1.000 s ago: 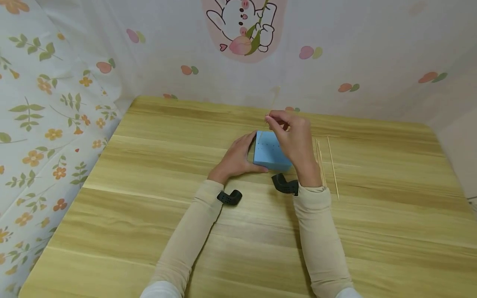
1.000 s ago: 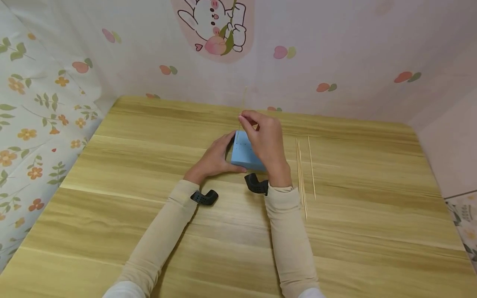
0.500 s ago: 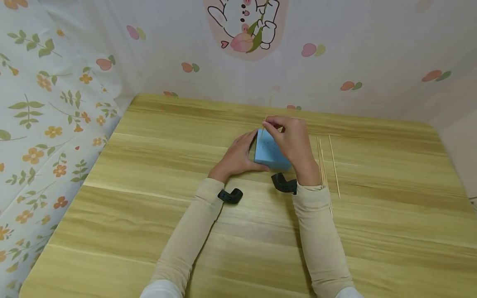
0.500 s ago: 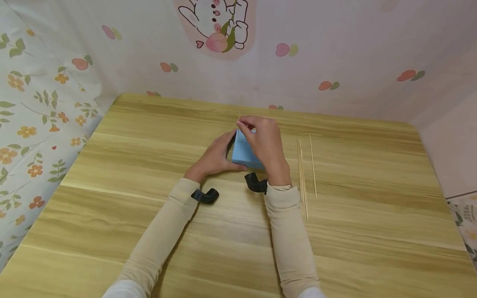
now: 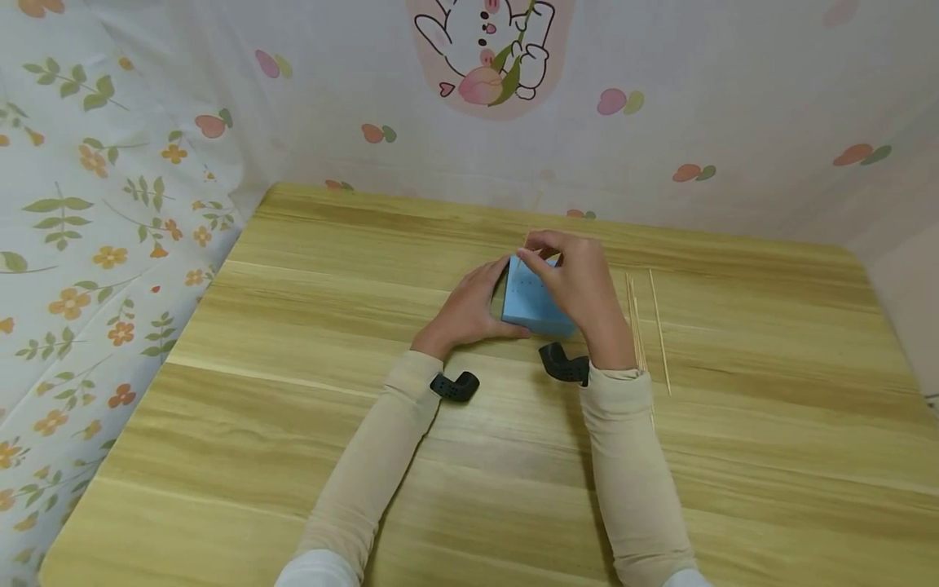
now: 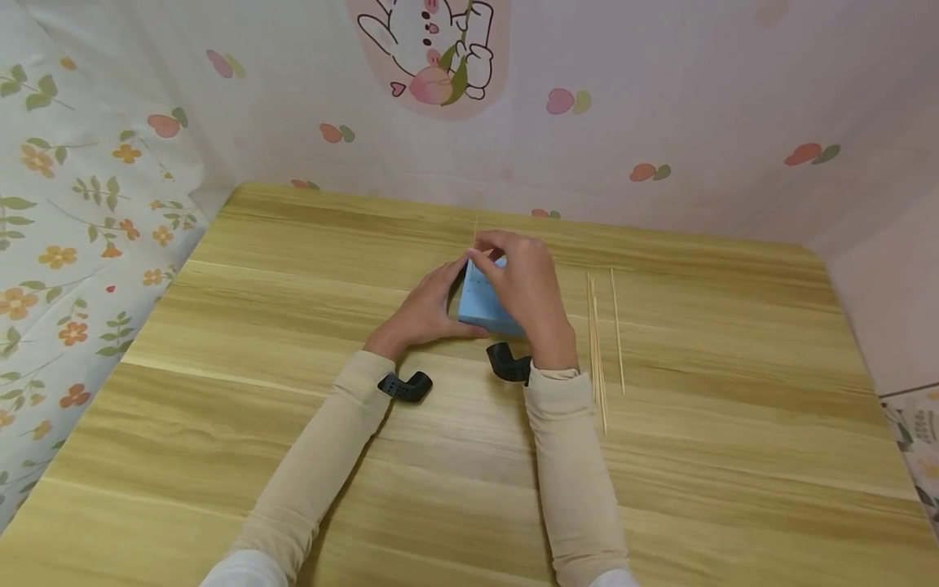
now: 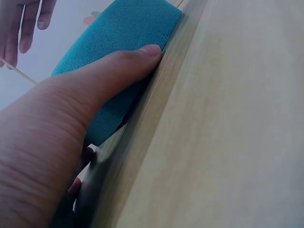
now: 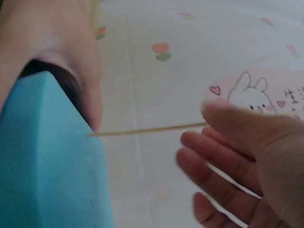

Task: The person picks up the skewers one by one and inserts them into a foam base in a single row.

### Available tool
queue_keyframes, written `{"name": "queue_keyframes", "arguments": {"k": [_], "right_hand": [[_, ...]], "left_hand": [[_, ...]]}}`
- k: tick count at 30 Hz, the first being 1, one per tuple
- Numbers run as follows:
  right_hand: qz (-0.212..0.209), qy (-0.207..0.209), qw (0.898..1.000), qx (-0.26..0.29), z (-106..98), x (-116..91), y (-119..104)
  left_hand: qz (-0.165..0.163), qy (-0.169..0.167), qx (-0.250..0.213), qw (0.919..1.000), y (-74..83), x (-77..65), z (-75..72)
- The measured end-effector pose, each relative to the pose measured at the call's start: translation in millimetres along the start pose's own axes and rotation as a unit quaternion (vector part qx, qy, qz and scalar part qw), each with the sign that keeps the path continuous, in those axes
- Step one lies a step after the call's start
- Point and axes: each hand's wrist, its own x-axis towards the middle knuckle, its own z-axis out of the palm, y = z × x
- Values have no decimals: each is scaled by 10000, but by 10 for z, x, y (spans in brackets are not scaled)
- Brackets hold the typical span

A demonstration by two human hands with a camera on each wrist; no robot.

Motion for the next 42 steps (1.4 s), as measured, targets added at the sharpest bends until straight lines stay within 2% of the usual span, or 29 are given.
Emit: {"name": "queue_keyframes", "arguments": {"k": [7, 13, 16, 19, 25, 29, 35, 39, 42], "right_hand": [[899, -631, 9936, -262, -326, -221, 173], [1643, -620, 9810, -828, -791, -593, 504], [2113, -739, 9684, -1096, -979, -822, 681], [2626, -1046, 9533, -1061, -1058, -983, 830], [3295, -1227, 9299, -1074, -1004, -1030, 959], [3499, -1329, 9187, -1263, -962, -995, 951], [3377, -1594, 9174, -1378, -921, -940, 888], [3365, -1768, 9129, -1485, -917, -901, 848], [3212, -1419, 9258, -1398, -960, -886, 799]], "left_hand": [[-191, -64, 15, 9998, 20, 11, 35], [-262, -78, -2, 9996, 16, 3, 9], [-301, -111, 22, 9995, 6, -2, -1], [-340, -109, 11, 9994, -4, -12, -4], [-321, -107, -12, 9994, 12, -1, 22], [-334, -136, -39, 9993, 42, 15, 35], [-365, -126, -78, 9992, 71, 4, 10], [-340, -122, -64, 9993, 67, 5, 10], [-286, -115, -60, 9995, 56, 13, 23]]}}
